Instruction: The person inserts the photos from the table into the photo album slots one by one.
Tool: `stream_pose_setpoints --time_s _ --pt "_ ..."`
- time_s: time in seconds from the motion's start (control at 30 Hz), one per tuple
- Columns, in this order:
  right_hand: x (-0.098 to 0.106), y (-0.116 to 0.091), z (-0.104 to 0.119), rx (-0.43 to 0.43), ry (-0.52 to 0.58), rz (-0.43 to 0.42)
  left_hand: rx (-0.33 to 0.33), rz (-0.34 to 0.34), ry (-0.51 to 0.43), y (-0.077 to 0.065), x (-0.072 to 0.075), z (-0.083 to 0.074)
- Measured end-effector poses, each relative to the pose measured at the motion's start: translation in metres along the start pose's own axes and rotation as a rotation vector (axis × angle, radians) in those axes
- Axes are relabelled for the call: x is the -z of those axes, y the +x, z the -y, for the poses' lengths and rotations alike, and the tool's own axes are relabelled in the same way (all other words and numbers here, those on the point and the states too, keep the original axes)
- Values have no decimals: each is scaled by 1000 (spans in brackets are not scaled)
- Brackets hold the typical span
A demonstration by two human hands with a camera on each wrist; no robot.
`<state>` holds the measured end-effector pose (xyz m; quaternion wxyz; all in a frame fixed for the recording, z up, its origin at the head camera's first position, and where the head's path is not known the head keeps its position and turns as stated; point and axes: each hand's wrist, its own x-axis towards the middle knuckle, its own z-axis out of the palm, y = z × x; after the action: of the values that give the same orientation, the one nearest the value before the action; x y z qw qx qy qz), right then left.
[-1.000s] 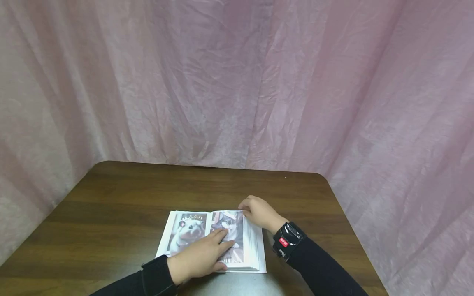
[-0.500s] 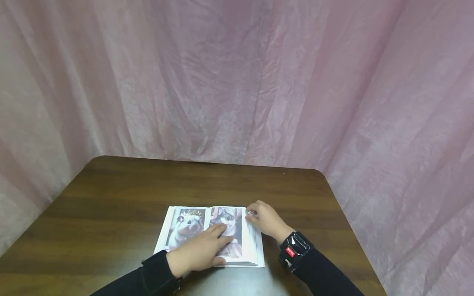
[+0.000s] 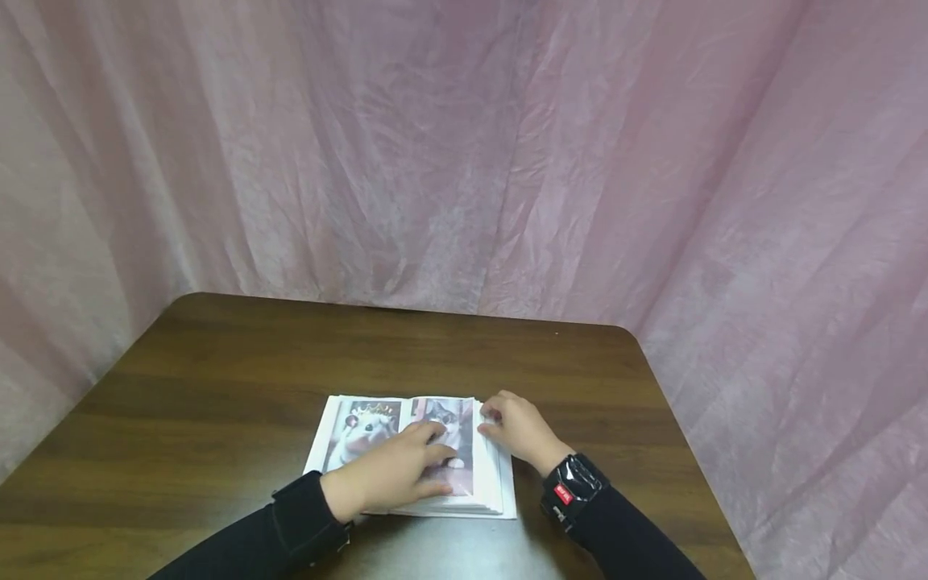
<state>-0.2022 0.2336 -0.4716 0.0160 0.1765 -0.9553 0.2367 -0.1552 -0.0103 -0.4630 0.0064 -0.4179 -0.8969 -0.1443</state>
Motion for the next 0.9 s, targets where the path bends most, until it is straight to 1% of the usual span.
stream_pose_setpoints --time_s 0.07,0.13,0.2,0.27,0.37,0.43,0.53,0.63,0.7,0.8,0.9 --pt "0 -2 2 8 -16 3 -12 -38 -7 -1 2 0" --pt "1 -4 4 24 -33 11 -4 -68 -4 -4 5 3" --pt "2 -4 5 45 -51 21 39 -96 -13 -9 11 8" --pt "4 -3 7 55 -59 29 108 -136 -32 -17 19 18" --pt "6 -3 10 43 -61 42 247 -203 -60 -33 29 38" --pt "7 -4 12 26 -57 54 339 -244 -70 -46 33 53" --pt "7 -5 16 18 -49 75 464 -273 -76 -68 35 73" --pt "6 -6 18 26 -44 88 561 -260 -108 -88 35 88" --pt "6 -6 18 31 -44 89 609 -233 -169 -97 33 96" --pt "5 -6 18 32 -44 87 675 -183 -303 -106 31 103" --pt "3 -6 17 30 -48 88 723 -155 -410 -110 29 108"
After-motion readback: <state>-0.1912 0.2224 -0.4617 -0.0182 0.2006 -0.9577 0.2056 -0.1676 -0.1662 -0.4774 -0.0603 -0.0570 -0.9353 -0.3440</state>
